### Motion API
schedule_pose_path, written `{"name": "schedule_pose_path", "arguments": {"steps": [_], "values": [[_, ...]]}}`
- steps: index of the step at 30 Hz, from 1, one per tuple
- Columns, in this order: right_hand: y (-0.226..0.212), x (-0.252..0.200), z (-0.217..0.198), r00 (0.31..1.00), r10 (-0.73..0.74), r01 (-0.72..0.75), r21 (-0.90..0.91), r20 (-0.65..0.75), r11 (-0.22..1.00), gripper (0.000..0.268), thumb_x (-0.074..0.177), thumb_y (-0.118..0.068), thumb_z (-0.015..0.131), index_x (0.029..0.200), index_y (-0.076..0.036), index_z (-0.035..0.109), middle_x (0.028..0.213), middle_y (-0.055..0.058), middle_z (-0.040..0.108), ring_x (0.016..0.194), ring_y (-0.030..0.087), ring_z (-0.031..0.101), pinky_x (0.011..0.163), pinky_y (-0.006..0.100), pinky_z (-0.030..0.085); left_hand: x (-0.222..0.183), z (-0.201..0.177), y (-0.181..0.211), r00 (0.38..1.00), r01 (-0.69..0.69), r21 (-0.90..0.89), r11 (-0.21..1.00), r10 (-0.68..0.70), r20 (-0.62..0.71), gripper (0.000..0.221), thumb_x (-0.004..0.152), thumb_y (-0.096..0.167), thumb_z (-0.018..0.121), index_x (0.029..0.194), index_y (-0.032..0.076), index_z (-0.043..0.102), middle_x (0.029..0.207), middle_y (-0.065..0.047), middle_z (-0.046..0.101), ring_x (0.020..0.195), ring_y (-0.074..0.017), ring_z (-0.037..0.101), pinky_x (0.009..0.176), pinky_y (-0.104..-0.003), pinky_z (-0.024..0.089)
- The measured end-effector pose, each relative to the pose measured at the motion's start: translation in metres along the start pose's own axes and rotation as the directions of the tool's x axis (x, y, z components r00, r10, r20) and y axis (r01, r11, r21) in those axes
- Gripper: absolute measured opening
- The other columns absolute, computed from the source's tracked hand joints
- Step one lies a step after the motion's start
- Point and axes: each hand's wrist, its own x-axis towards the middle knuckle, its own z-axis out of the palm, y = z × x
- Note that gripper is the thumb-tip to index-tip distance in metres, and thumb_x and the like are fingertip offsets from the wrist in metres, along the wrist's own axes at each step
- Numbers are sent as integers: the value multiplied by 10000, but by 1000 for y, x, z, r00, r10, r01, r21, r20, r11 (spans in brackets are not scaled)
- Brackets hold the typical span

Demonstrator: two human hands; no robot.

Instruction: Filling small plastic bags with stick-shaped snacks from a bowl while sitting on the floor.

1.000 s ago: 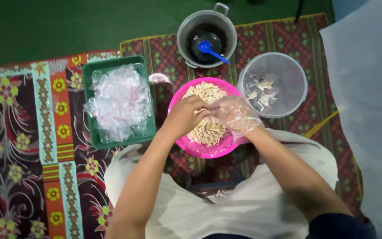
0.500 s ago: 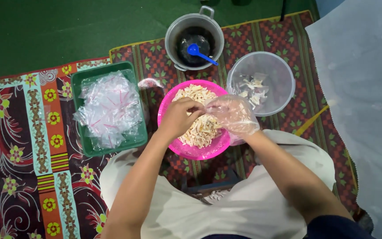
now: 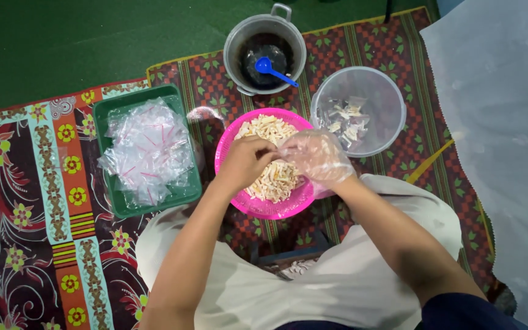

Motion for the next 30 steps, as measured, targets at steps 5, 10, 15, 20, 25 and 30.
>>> {"name": "schedule_pose_path", "arguments": {"steps": [5,10,15,20,25,30], "values": [[-7,9,-15,946,313,-304,98,-90,948,159,818,-324,762,913,-206,810,873,71,767,879,265,727,799,406,575,-5,-24,-2,998,56,41,998,-57,12,358,855,221,841,1160,66,735,883,-184,730,803,-369,723,737,-472,571],[-1,7,-79,891,301,-328,-21,-340,945,267,820,-408,741,889,-157,801,811,112,766,833,303,754,721,388,569,-13,-57,-10,993,117,241,963,-112,-34,378,899,247,813,1230,100,708,903,-137,737,851,-353,735,796,-488,558],[44,-5,-107,884,-195,92,-250,-425,964,193,887,-14,869,1018,104,791,881,144,742,703,173,601,640,290,525,-36,-102,-28,959,233,304,924,-165,-232,355,865,146,815,1200,48,750,884,-106,725,758,-258,671,678,-384,530],[13,-13,-92,951,-132,48,-291,-278,956,208,941,-58,808,1077,98,791,926,155,764,720,192,645,643,296,534,-70,-134,-79,869,487,434,758,-369,-331,328,882,154,799,1200,95,743,903,-90,722,769,-283,671,680,-428,529],[-7,-8,-88,977,-129,41,-439,-172,897,233,925,-134,807,1089,31,819,880,162,761,651,242,628,620,350,515,-82,-122,-113,706,638,534,555,-699,-117,524,841,149,782,1352,113,671,1303,-148,674,1118,-393,650,948,-506,515],[-16,-6,-83,989,-47,-12,-397,-140,918,198,906,-146,729,1046,-28,806,876,100,756,626,226,589,606,349,492,-89,-86,-156,598,585,698,414,-801,-26,456,852,292,747,1305,267,707,1468,-137,496,1335,-390,450,1043,-532,449]]}}
